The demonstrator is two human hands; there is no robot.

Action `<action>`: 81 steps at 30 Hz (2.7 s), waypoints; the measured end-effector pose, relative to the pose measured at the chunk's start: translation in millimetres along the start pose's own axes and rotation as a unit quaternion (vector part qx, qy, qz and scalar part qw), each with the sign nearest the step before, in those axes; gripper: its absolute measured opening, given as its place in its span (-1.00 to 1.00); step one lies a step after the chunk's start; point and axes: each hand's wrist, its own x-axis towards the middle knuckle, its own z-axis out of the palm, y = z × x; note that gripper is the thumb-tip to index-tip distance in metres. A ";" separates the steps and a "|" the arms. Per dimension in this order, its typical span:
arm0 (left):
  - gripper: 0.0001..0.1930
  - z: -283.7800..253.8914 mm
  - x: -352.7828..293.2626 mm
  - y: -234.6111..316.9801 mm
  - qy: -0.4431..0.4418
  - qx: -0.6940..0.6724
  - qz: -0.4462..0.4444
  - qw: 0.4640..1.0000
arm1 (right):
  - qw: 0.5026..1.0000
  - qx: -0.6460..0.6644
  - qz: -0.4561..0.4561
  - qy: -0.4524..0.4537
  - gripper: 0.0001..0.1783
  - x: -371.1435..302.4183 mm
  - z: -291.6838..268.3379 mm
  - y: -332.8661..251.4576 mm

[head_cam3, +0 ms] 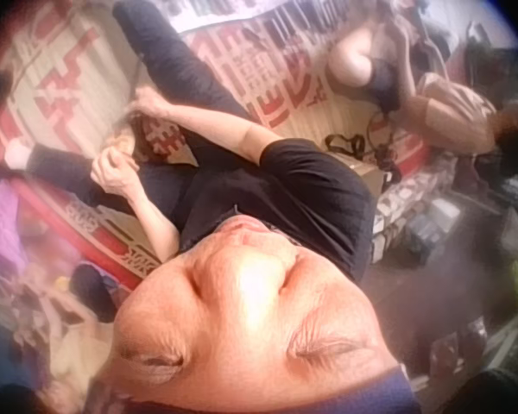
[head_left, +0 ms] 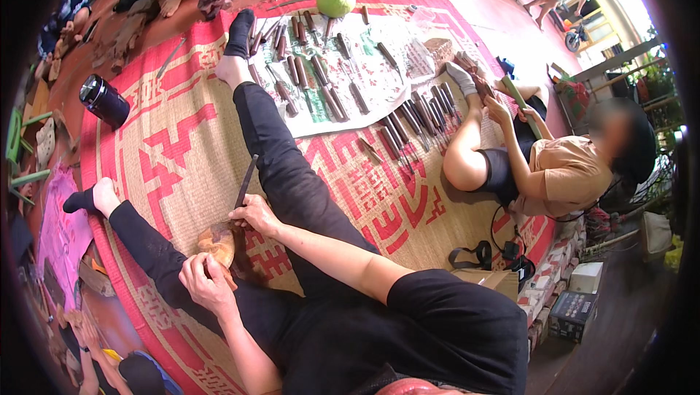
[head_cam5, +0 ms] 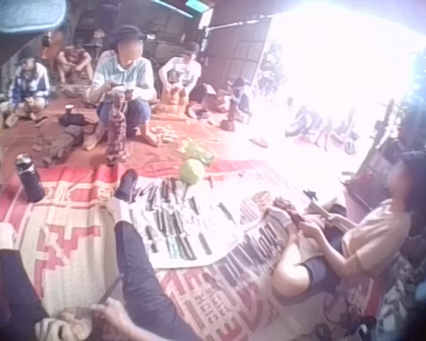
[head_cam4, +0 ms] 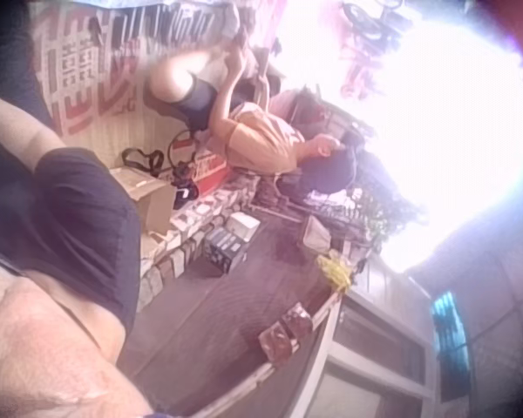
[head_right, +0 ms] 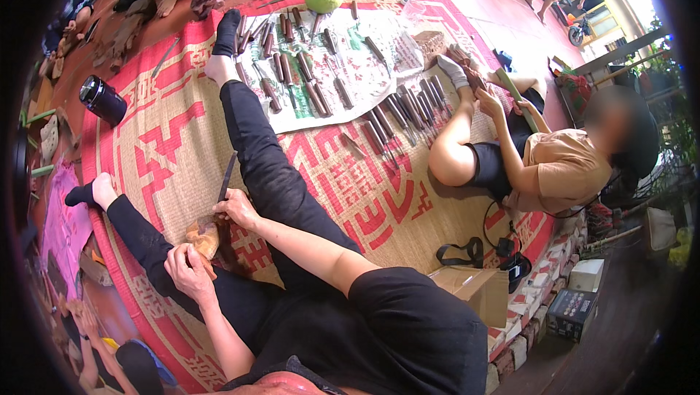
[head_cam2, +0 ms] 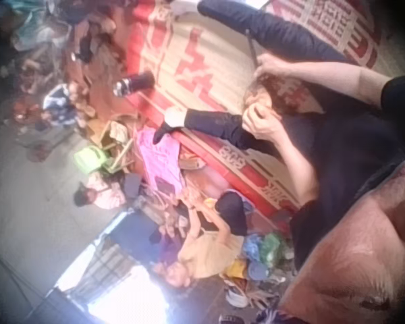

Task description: The person sits on a mat and carves a small wooden block using a knife. They hold the block in their left hand and use the knife in their right hand to shape the wood, occasionally rotating the block to access different sides.

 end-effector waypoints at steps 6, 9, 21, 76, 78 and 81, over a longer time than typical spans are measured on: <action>-0.81 2.6 1.4 4.1 -0.001 -0.005 -0.001 1.000 | 0.987 -0.089 -0.126 -0.034 -0.86 -6.9 7.7 11.5; -0.81 0.8 0.3 3.2 0.001 0.001 -0.005 1.000 | 0.998 -0.068 -0.004 -0.016 -0.86 -1.5 4.4 5.0; -0.81 0.3 1.1 6.8 0.000 -0.001 0.006 1.000 | 0.998 -0.057 0.002 0.002 -0.85 3.8 0.4 5.5; -0.83 -0.7 -1.3 1.7 -0.014 -0.013 -0.006 1.000 | 0.996 -0.065 0.057 -0.036 -0.86 -1.5 8.5 1.7; -0.83 -0.4 -1.0 4.2 -0.021 -0.010 -0.006 1.000 | 0.996 -0.052 0.074 -0.025 -0.88 3.3 6.2 7.4; -0.83 1.6 -2.3 3.5 -0.016 -0.009 0.000 1.000 | 0.999 -0.023 0.040 -0.001 -0.92 13.8 -4.3 14.4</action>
